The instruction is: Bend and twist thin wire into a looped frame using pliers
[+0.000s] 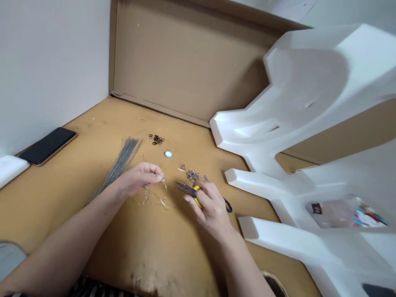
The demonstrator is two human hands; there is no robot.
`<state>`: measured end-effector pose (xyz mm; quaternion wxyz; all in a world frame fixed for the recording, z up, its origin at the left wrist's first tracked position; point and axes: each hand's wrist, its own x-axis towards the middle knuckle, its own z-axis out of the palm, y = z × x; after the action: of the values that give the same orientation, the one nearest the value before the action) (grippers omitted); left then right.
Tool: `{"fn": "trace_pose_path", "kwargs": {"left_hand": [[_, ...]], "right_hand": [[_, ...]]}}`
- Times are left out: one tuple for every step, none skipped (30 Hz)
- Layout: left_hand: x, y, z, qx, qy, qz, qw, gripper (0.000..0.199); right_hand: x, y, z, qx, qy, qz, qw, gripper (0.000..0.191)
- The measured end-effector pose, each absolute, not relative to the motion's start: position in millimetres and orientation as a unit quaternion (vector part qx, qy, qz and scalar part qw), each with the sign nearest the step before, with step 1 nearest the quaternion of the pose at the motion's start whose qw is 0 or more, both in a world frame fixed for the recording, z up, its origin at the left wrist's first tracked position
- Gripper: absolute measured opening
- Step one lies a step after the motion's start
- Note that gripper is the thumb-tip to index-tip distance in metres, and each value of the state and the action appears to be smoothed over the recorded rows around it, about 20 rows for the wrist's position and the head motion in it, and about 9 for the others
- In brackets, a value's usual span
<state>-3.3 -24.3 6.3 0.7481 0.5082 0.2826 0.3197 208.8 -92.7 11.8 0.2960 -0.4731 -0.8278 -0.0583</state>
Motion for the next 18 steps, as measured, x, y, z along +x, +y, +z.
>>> {"fn": "trace_pose_path", "kwargs": {"left_hand": [[-3.3, -24.4, 7.3, 0.519, 0.296, 0.351, 0.721, 0.017], [-3.0, -25.1, 8.3, 0.531, 0.309, 0.379, 0.692, 0.016], [-2.5, -26.2, 9.4, 0.545, 0.320, 0.404, 0.661, 0.014], [-1.8, -27.8, 10.6, 0.561, 0.332, 0.425, 0.628, 0.013], [-1.1, -29.6, 11.8, 0.579, 0.343, 0.440, 0.595, 0.011], [-0.4, -31.6, 13.0, 0.596, 0.353, 0.451, 0.562, 0.010], [0.2, -33.6, 14.1, 0.613, 0.363, 0.461, 0.529, 0.010], [0.7, -35.5, 15.0, 0.628, 0.370, 0.471, 0.497, 0.010], [1.3, -37.3, 15.6, 0.641, 0.373, 0.482, 0.467, 0.010], [1.8, -38.8, 16.0, 0.651, 0.373, 0.495, 0.438, 0.011], [2.3, -40.2, 16.1, 0.660, 0.369, 0.506, 0.414, 0.011], [2.9, -41.4, 15.9, 0.668, 0.364, 0.516, 0.394, 0.012], [3.5, -42.5, 15.5, 0.675, 0.357, 0.522, 0.380, 0.012], [4.1, -43.5, 15.0, 0.681, 0.350, 0.525, 0.370, 0.013], [4.7, -44.5, 14.4, 0.687, 0.343, 0.527, 0.364, 0.013], [5.4, -45.5, 13.8, 0.692, 0.336, 0.528, 0.360, 0.013], [6.0, -46.4, 13.3, 0.695, 0.330, 0.530, 0.357, 0.014], [6.6, -47.2, 12.9, 0.697, 0.324, 0.532, 0.355, 0.014]], "right_hand": [[209.6, -94.6, 12.1, -0.498, -0.808, 0.004, 0.315, 0.031], [210.2, -96.7, 12.7, -0.522, -0.784, 0.078, 0.327, 0.034], [210.4, -98.9, 13.4, -0.542, -0.756, 0.162, 0.331, 0.035], [210.0, -101.1, 14.2, -0.554, -0.721, 0.253, 0.331, 0.036], [208.8, -103.4, 14.9, -0.556, -0.681, 0.347, 0.327, 0.037], [206.9, -105.9, 15.3, -0.544, -0.636, 0.438, 0.329, 0.037], [204.3, -108.4, 15.3, -0.521, -0.587, 0.520, 0.338, 0.039], [201.0, -110.9, 15.1, -0.490, -0.541, 0.590, 0.347, 0.040], [197.3, -113.4, 14.6, -0.459, -0.497, 0.642, 0.360, 0.041], [193.5, -115.8, 13.9, -0.429, -0.460, 0.682, 0.372, 0.041], [189.6, -117.9, 13.1, -0.403, -0.429, 0.715, 0.377, 0.041], [186.0, -119.8, 12.1, -0.379, -0.404, 0.740, 0.382, 0.041], [182.7, -121.2, 11.1, -0.357, -0.385, 0.760, 0.384, 0.041], [179.8, -122.2, 9.9, -0.339, -0.370, 0.775, 0.384, 0.041], [177.3, -122.8, 8.6, -0.323, -0.358, 0.787, 0.385, 0.041], [175.2, -122.9, 7.2, -0.311, -0.348, 0.797, 0.385, 0.041], [173.5, -122.7, 5.7, -0.302, -0.338, 0.804, 0.386, 0.041], [172.1, -122.3, 4.1, -0.295, -0.330, 0.809, 0.387, 0.041]]}}
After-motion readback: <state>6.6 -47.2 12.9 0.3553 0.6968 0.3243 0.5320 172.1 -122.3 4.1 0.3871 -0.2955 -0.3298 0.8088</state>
